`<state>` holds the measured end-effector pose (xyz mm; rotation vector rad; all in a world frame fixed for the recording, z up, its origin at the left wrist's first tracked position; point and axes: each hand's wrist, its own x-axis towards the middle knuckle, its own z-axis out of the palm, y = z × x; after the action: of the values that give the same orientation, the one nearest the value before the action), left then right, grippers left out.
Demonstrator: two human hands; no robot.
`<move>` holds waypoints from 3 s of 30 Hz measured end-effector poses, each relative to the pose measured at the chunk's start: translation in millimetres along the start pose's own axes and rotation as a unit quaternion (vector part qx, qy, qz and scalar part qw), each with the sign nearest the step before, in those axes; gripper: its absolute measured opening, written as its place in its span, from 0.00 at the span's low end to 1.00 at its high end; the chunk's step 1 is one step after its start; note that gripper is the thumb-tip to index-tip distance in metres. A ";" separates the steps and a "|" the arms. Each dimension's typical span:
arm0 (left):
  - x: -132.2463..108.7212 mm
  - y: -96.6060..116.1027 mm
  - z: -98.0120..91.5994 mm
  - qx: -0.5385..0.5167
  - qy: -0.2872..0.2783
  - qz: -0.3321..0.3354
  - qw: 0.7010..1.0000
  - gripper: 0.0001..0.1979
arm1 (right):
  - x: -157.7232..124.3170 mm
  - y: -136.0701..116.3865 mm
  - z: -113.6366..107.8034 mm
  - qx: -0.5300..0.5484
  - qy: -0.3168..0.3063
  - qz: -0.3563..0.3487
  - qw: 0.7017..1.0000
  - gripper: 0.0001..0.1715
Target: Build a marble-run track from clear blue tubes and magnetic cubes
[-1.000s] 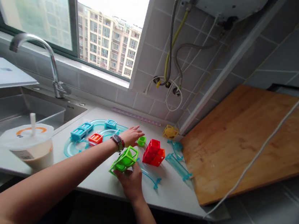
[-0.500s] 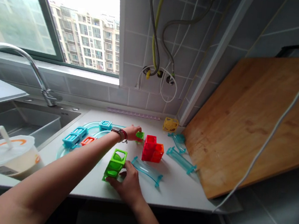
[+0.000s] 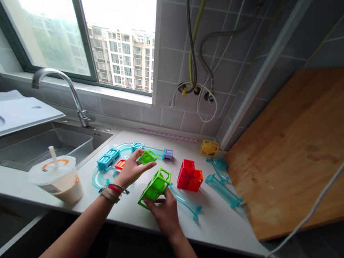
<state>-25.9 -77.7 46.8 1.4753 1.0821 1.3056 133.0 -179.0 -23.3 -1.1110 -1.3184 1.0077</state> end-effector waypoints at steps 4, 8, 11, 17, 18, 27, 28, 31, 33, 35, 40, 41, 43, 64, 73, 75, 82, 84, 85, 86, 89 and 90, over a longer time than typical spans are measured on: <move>-52.1 -1.5 -15.7 -0.105 0.080 -0.128 0.983 0.27 | -0.3 -0.6 -0.3 0.017 -0.010 -0.005 1.000 0.28; -75.5 -4.1 -19.7 -0.157 0.063 -0.201 0.965 0.28 | -1.1 1.3 -1.8 0.054 -0.025 0.005 0.998 0.27; -79.6 -1.1 -15.9 -0.233 0.038 -0.212 0.948 0.29 | -1.2 -1.3 -4.6 0.093 -0.031 0.013 0.995 0.30; -79.8 0.9 -10.7 -0.312 0.022 -0.214 0.925 0.31 | 0.6 -11.3 -9.1 0.144 -0.036 -0.001 0.989 0.32; -80.4 -0.6 -10.6 -0.317 0.018 -0.220 0.922 0.31 | 1.0 -11.7 -9.5 0.148 -0.033 -0.003 0.988 0.32; -82.3 -5.8 -2.7 -0.294 0.017 -0.203 0.934 0.19 | 1.0 -9.6 -10.7 0.142 -0.011 -0.004 0.990 0.33; -81.3 -5.9 -3.0 -0.290 0.022 -0.198 0.936 0.19 | 1.0 -9.0 -10.8 0.137 -0.005 -0.003 0.991 0.34; -78.2 -7.1 -7.5 -0.273 0.041 -0.173 0.946 0.21 | 0.7 -5.9 -11.6 0.132 0.006 0.002 0.991 0.36; -76.2 -8.4 -12.7 -0.254 0.046 -0.161 0.953 0.23 | 0.3 -3.8 -12.3 0.133 0.007 0.006 0.991 0.36; -74.4 -8.9 -18.2 -0.232 0.050 -0.157 0.959 0.24 | -0.4 -2.5 -13.0 0.135 0.011 0.006 0.991 0.35; -70.9 -4.6 -26.2 -0.188 0.062 -0.170 0.965 0.25 | -2.2 -3.2 -14.3 0.137 0.008 -0.004 0.990 0.33; -70.3 -3.4 -26.5 -0.174 0.055 -0.179 0.967 0.25 | -2.5 -3.6 -14.7 0.129 0.003 -0.007 0.992 0.33; -69.2 -1.7 -26.1 -0.152 0.044 -0.195 0.968 0.24 | -2.7 -4.0 -15.2 0.104 -0.007 -0.018 0.994 0.32; -75.8 4.4 -0.7 -0.208 0.123 -0.149 0.959 0.23 | -3.4 -7.2 -13.2 -0.009 -0.023 -0.033 0.999 0.31; -67.0 16.2 2.4 -0.239 0.112 -0.148 0.953 0.15 | -2.7 -7.1 -13.1 0.031 0.017 -0.030 0.999 0.30; -68.1 13.8 3.7 -0.258 0.105 -0.163 0.946 0.13 | -2.7 -6.4 -13.6 0.055 0.022 -0.016 0.998 0.30; -79.8 6.9 18.2 -0.257 0.120 -0.165 0.945 0.13 | 0.8 4.1 -12.9 0.188 0.049 0.039 0.980 0.32; -82.9 5.0 24.2 -0.253 0.123 -0.165 0.945 0.14 | 1.8 5.9 -12.5 0.214 0.055 0.044 0.974 0.32; -84.4 3.9 26.9 -0.255 0.123 -0.166 0.945 0.14 | 2.0 6.0 -12.4 0.225 0.058 0.045 0.972 0.31; -85.9 2.8 29.4 -0.256 0.120 -0.167 0.944 0.14 | 1.9 5.8 -12.4 0.237 0.057 0.045 0.969 0.31; -90.1 0.3 33.8 -0.240 0.103 -0.171 0.950 0.16 | 1.0 3.9 -12.7 0.266 0.051 0.048 0.961 0.29; -91.2 0.0 34.0 -0.226 0.097 -0.170 0.954 0.19 | 0.7 3.4 -12.9 0.271 0.049 0.049 0.960 0.29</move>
<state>1.2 -167.9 21.7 0.7964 1.0183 1.3529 146.1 -178.1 -25.8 -0.7935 -0.8367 1.2734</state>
